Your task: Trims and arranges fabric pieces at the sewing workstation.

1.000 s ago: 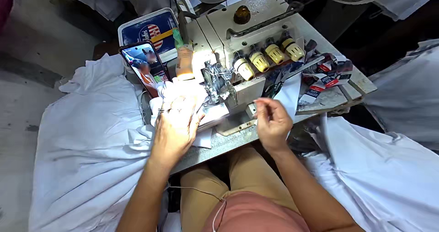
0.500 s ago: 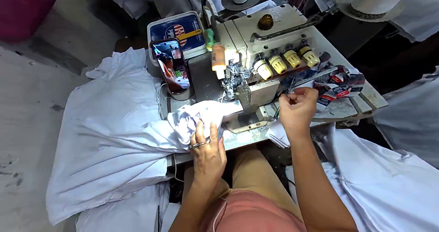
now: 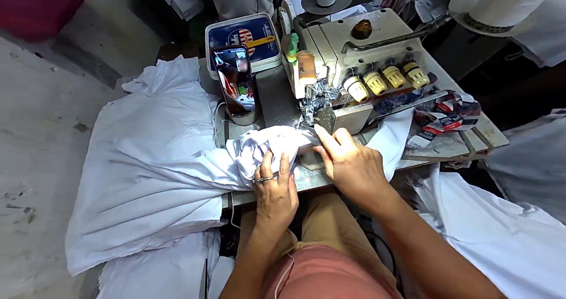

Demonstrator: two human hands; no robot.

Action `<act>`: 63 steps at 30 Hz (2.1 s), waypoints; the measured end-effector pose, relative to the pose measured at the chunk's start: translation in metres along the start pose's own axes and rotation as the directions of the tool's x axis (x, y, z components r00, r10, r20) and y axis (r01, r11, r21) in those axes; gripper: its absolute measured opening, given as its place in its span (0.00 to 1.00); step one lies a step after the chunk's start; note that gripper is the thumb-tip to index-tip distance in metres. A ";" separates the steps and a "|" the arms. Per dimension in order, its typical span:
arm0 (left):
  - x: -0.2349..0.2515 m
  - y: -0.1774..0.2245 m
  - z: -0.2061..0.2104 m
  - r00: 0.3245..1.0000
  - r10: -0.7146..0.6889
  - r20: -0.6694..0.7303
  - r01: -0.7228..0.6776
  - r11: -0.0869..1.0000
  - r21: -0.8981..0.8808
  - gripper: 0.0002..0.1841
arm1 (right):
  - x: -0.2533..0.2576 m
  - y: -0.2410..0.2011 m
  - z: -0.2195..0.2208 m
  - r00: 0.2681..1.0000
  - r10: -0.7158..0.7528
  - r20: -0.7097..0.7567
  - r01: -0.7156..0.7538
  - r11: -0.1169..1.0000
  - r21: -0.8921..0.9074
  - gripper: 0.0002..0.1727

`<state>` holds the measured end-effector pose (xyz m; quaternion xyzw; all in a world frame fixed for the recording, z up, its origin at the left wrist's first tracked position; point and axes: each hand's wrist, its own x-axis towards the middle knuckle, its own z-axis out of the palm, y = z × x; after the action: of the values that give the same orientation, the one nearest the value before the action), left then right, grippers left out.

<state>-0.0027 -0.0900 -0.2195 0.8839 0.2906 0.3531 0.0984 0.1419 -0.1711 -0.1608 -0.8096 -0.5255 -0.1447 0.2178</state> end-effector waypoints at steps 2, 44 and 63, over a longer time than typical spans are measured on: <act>0.000 0.000 0.000 1.000 -0.001 -0.012 0.001 1.000 -0.014 0.23 | 0.008 -0.009 -0.002 0.998 -0.013 0.055 0.018 0.995 -0.095 0.23; 0.156 -0.043 -0.075 0.452 0.736 0.504 -0.524 0.676 -0.518 0.12 | -0.002 -0.017 0.043 0.952 0.088 -0.293 0.173 0.634 0.753 0.08; 0.105 -0.097 -0.081 0.693 0.710 0.127 -0.703 0.704 -0.100 0.05 | -0.014 0.017 0.035 0.916 -0.324 -0.236 0.401 0.713 0.575 0.15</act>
<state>-0.0399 0.0469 -0.1378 0.9500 -0.0878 0.2998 -0.0031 0.1522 -0.1708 -0.2014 -0.5655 -0.6783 -0.0538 0.4661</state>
